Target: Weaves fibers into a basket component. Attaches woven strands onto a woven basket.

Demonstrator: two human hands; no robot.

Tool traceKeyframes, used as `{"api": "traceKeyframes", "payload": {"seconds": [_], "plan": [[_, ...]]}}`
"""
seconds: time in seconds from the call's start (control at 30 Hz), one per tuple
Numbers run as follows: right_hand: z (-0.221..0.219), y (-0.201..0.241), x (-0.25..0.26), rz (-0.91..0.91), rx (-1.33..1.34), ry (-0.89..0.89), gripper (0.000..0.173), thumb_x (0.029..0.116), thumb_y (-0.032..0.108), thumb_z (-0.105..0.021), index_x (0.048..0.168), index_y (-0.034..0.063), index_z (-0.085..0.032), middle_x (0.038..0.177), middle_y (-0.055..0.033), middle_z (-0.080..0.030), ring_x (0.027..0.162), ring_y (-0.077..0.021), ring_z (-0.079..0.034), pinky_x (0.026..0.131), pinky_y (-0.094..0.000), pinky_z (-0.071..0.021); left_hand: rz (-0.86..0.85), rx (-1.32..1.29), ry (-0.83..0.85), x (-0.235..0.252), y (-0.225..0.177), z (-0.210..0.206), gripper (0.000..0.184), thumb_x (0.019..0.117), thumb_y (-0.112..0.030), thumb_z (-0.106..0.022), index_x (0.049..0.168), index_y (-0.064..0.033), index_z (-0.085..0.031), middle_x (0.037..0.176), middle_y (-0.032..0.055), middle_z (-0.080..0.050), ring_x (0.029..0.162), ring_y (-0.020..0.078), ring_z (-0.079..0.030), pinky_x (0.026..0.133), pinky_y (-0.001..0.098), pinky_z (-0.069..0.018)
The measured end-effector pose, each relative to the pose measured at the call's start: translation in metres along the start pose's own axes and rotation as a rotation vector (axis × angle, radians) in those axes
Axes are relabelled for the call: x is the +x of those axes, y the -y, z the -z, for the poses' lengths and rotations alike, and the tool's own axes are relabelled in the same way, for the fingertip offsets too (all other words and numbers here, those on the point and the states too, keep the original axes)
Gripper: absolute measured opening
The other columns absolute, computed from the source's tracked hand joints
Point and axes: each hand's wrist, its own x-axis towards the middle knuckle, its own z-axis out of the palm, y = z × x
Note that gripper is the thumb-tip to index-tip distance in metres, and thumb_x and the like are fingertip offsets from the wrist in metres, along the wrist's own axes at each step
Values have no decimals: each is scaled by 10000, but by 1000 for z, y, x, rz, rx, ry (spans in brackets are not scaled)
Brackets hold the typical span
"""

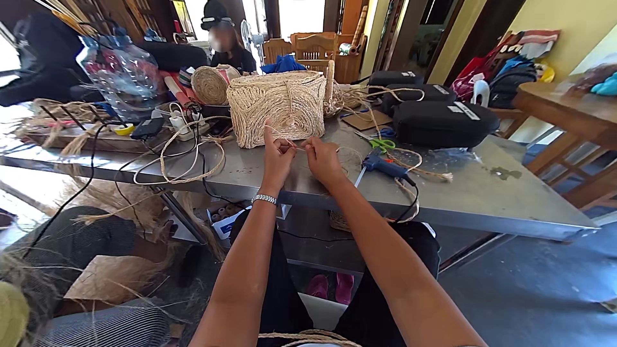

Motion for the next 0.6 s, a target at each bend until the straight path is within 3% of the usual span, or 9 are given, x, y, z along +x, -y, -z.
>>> {"api": "traceKeyframes", "payload": {"seconds": [0.07, 0.23, 0.37, 0.5, 0.6], "plan": [[0, 2, -1, 34, -25, -6, 294, 1074, 135, -419, 1277, 79, -624, 856, -162, -702, 774, -350, -705, 706, -560, -565, 26, -9, -13, 0, -1, 0, 990, 904, 22, -629, 1622, -83, 45, 1017, 110, -657, 849, 160, -680, 805, 320, -577], [0, 7, -4, 72, -51, 27, 276, 1028, 224, -512, 1236, 114, -656, 717, -93, -632, 651, -303, -639, 613, -531, -525, 46, -62, -42, -1, 0, 1, 979, 897, 32, -632, 1621, -97, 13, 996, 114, -662, 835, 161, -690, 812, 321, -588], [4, 10, -4, 1, -80, 42, 304, 1017, 309, -628, 1235, 99, -658, 731, -105, -645, 677, -317, -651, 655, -547, -542, 44, -64, -26, -1, -1, 0, 997, 897, 52, -627, 1620, -92, 44, 1002, 120, -656, 824, 162, -691, 799, 316, -590], [5, 10, -6, 12, -118, -29, 237, 1030, 289, -616, 1122, 85, -694, 723, -98, -644, 679, -301, -651, 657, -529, -540, 17, -45, 5, -2, 1, 1, 991, 912, 40, -622, 1616, -69, 67, 999, 108, -666, 828, 150, -692, 816, 305, -584], [2, 7, -6, 46, -123, -102, 243, 1037, 276, -604, 1043, 54, -703, 807, -124, -688, 727, -306, -676, 679, -526, -549, 11, -32, 22, -2, 0, 1, 978, 929, 15, -641, 1614, -57, 53, 1024, 111, -665, 851, 153, -697, 835, 304, -587]]}}
